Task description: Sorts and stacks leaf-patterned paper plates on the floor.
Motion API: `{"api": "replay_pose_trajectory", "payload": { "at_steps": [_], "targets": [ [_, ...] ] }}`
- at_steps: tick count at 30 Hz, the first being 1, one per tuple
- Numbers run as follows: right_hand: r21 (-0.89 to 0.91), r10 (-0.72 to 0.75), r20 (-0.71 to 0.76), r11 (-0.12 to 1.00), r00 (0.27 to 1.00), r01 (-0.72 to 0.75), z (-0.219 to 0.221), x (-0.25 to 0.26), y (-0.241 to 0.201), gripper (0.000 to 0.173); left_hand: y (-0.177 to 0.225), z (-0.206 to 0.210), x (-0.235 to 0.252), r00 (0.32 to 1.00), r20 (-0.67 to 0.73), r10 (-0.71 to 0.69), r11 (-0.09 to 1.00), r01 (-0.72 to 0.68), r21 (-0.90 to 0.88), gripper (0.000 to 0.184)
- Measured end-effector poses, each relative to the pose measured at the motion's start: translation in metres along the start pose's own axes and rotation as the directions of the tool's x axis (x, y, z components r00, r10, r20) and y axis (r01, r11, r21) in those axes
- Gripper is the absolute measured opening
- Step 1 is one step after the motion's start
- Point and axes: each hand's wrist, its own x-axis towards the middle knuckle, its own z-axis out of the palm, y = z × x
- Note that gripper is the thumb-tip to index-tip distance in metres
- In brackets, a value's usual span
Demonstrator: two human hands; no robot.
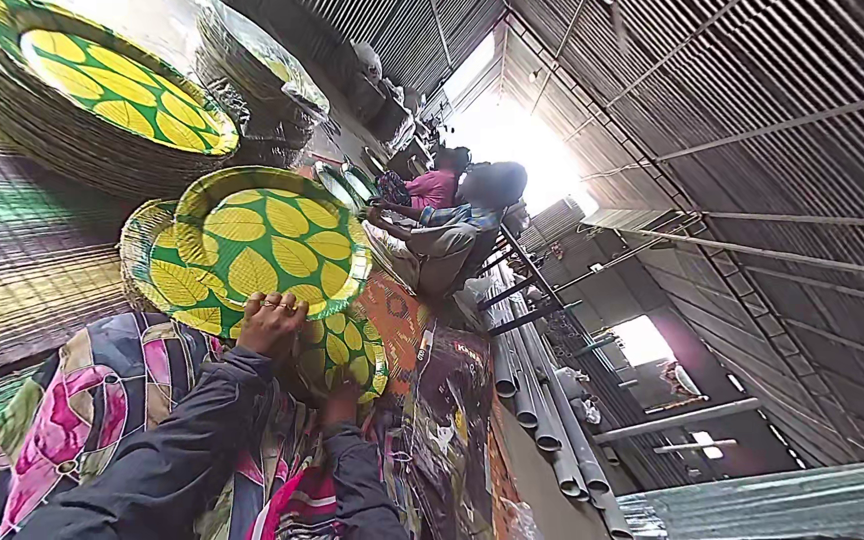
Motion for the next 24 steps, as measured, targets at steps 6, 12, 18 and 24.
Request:
{"api": "replay_pose_trajectory", "payload": {
  "at_steps": [6, 12, 18, 24],
  "targets": [
    [-0.095, 0.035, 0.333, 0.995, 0.942, -0.003, 0.001, -0.007, -0.011, 0.035, -0.010, 0.013, 0.007, 0.530, 0.727, -0.436, 0.895, 0.343, 0.286, 0.023],
    [-0.049, 0.050, 0.233, 0.998, 0.971, -0.039, 0.005, -0.004, -0.006, 0.035, -0.003, 0.011, 0.007, 0.560, 0.791, -0.244, 0.943, 0.326, 0.060, 0.039],
    [0.225, 0.063, -0.018, 0.973, 0.998, -0.057, -0.024, -0.001, 0.016, 0.028, 0.000, 0.010, 0.015, 0.682, 0.724, -0.106, 0.945, 0.296, -0.140, 0.035],
    [0.280, 0.214, -0.539, 0.958, 0.815, -0.066, -0.099, 0.026, 0.032, 0.036, 0.005, 0.020, 0.004, 0.836, 0.545, -0.065, 0.939, 0.237, -0.251, 0.057]
  ]
}}
